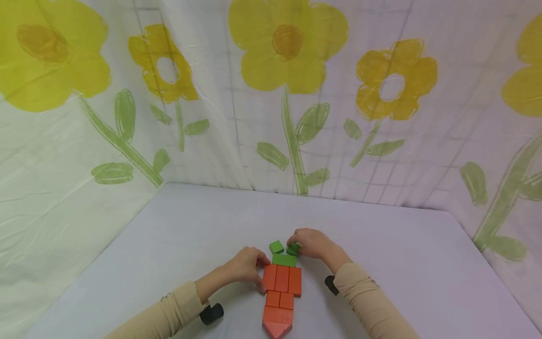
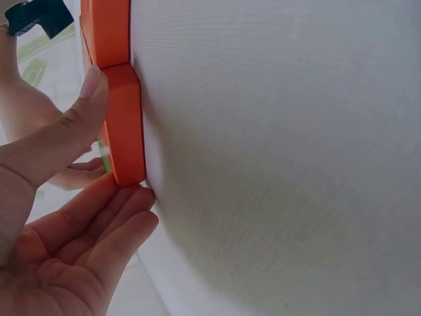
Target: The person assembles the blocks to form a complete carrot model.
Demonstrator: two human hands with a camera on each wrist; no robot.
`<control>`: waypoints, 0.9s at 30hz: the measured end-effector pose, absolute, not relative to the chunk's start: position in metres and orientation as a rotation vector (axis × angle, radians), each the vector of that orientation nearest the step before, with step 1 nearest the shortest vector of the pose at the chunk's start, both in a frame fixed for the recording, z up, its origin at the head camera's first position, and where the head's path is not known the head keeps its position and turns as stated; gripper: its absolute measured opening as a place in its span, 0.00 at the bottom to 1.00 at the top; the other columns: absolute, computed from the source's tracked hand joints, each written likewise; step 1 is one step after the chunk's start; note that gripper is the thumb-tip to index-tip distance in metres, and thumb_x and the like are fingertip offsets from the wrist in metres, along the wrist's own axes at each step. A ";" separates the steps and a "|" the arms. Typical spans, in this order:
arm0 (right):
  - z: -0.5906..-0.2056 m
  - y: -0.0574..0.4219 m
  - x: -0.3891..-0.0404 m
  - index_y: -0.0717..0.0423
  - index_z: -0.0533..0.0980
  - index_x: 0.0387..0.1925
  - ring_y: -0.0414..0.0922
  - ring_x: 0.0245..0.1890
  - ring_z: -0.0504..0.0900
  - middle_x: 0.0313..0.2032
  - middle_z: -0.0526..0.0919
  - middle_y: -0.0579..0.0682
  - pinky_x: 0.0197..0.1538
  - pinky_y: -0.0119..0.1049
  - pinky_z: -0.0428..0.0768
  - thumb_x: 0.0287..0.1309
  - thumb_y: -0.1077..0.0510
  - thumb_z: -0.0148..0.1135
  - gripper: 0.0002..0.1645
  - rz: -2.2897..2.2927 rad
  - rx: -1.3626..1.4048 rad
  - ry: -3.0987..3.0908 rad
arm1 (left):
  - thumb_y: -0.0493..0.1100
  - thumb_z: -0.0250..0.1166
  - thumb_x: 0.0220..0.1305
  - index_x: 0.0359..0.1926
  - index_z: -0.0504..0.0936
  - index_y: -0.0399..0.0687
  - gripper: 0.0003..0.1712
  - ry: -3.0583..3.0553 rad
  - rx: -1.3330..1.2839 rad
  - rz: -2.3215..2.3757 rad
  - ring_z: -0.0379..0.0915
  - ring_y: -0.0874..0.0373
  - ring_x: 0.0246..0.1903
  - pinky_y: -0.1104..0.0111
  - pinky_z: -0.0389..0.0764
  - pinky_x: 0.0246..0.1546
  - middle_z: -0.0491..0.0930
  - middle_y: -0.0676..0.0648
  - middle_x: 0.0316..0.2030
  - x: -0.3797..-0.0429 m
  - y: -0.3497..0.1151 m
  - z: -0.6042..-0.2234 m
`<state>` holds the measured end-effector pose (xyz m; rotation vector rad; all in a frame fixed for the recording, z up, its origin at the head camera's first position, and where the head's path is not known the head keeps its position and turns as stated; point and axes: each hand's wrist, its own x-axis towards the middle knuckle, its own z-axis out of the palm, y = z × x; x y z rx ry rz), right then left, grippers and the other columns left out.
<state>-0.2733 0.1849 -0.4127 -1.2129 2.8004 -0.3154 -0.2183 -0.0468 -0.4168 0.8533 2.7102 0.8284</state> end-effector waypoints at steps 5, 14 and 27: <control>-0.413 0.187 -0.273 0.58 0.83 0.43 0.51 0.43 0.81 0.39 0.82 0.51 0.47 0.44 0.79 0.50 0.71 0.68 0.17 -0.314 -1.216 2.796 | 0.40 0.85 0.32 0.40 0.86 0.35 0.29 2.716 0.863 0.827 0.75 0.61 0.34 0.73 0.76 0.36 0.84 0.47 0.33 -0.218 -0.047 -0.417; -0.413 0.189 -0.273 0.58 0.83 0.43 0.51 0.42 0.81 0.38 0.82 0.51 0.46 0.44 0.79 0.51 0.70 0.69 0.16 -0.318 -1.206 2.793 | 0.40 0.85 0.32 0.40 0.86 0.35 0.29 2.718 0.851 0.819 0.74 0.61 0.33 0.73 0.75 0.36 0.84 0.47 0.33 -0.218 -0.047 -0.417; -0.412 0.191 -0.269 0.57 0.82 0.46 0.50 0.42 0.81 0.39 0.82 0.50 0.45 0.44 0.79 0.52 0.67 0.70 0.17 -0.342 -1.167 2.802 | 0.40 0.84 0.33 0.41 0.85 0.35 0.30 2.718 0.837 0.795 0.74 0.61 0.34 0.72 0.75 0.37 0.83 0.48 0.34 -0.218 -0.047 -0.417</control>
